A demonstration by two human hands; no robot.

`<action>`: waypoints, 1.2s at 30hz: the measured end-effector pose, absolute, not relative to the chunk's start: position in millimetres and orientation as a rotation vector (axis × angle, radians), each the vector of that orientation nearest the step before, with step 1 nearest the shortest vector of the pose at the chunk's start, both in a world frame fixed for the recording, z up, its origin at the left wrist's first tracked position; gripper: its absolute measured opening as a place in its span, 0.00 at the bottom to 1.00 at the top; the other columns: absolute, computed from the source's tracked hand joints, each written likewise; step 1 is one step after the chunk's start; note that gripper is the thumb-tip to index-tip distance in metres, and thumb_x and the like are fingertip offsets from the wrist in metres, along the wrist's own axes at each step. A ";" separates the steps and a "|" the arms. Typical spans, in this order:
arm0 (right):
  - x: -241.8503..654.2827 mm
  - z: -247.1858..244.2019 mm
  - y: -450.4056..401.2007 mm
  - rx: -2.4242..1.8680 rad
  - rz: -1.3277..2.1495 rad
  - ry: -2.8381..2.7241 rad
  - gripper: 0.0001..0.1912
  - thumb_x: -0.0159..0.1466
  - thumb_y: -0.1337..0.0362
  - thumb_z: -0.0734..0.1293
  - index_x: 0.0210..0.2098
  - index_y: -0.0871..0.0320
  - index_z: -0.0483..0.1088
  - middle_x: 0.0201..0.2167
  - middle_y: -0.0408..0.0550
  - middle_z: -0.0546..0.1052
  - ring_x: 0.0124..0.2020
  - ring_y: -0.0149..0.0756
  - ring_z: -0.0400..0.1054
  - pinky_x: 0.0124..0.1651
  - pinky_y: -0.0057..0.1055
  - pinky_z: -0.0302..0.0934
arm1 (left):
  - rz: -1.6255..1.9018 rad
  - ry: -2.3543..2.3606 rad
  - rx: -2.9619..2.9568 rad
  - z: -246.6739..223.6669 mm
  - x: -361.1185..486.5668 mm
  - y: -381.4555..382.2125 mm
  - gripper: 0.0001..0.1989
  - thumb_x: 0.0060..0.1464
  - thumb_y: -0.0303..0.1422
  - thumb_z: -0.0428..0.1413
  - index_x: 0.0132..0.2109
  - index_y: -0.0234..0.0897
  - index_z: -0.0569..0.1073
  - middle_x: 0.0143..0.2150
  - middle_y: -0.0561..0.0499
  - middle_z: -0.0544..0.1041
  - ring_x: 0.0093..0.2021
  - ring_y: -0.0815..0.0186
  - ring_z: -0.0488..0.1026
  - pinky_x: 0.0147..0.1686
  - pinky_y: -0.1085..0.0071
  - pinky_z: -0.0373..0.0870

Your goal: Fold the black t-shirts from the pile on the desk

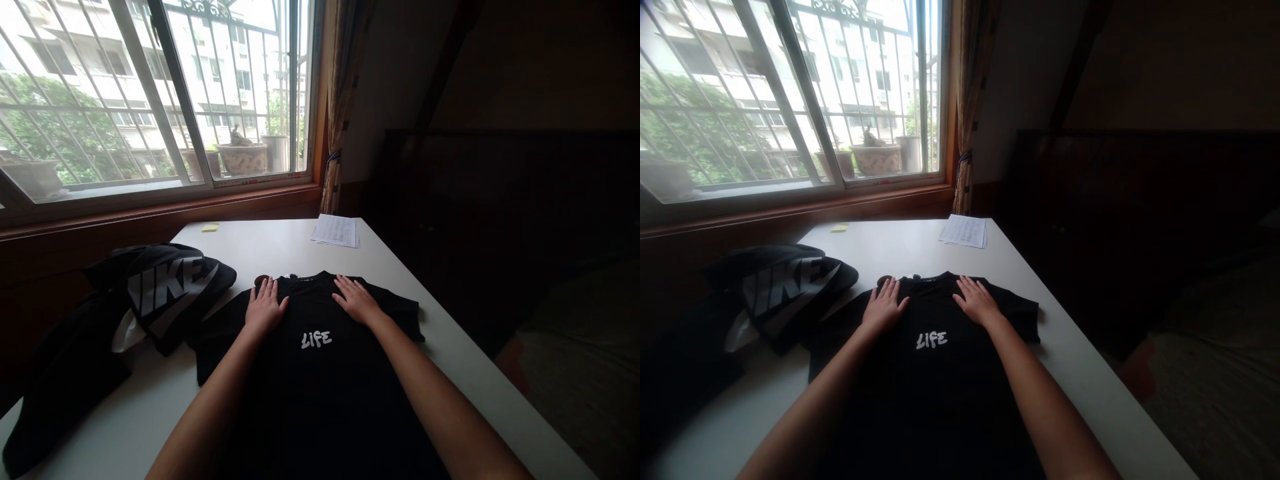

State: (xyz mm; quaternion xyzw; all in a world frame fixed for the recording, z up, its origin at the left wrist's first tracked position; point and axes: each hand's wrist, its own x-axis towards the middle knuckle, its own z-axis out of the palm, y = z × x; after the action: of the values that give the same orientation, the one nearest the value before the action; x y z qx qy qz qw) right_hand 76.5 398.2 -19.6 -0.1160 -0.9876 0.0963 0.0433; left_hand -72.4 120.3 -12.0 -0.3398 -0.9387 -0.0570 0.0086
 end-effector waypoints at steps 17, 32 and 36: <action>147.6 -14.7 486.7 -0.753 -0.082 -2.774 0.33 0.72 0.54 0.48 0.72 0.61 0.56 0.74 0.53 0.54 0.76 0.43 0.39 0.75 0.50 0.32 | -0.162 -2.938 -1.054 -12.4 -73.3 121.5 0.39 0.67 0.54 0.32 0.75 0.36 0.48 0.77 0.47 0.42 0.77 0.59 0.35 0.73 0.50 0.34; 150.7 -22.3 440.0 -0.512 0.250 -3.031 0.39 0.72 0.41 0.46 0.75 0.54 0.46 0.76 0.45 0.46 0.76 0.41 0.38 0.75 0.47 0.35 | -0.131 -2.939 -1.057 -12.8 -74.0 120.9 0.41 0.67 0.56 0.30 0.75 0.34 0.48 0.77 0.48 0.40 0.77 0.58 0.35 0.74 0.51 0.37; 166.2 -35.1 490.0 -0.767 0.193 -2.896 0.34 0.72 0.46 0.49 0.71 0.56 0.59 0.73 0.49 0.56 0.74 0.45 0.45 0.74 0.47 0.42 | -0.134 -2.929 -1.056 -15.1 -74.7 120.7 0.40 0.67 0.55 0.31 0.75 0.34 0.48 0.77 0.48 0.40 0.77 0.59 0.35 0.74 0.51 0.37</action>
State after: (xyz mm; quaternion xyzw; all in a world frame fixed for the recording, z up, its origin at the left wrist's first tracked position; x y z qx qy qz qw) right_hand 166.2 490.0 -35.1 -0.2548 -0.9623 0.0640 0.0698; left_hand -74.7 120.7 -15.1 -0.3388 -0.9398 -0.0430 0.0124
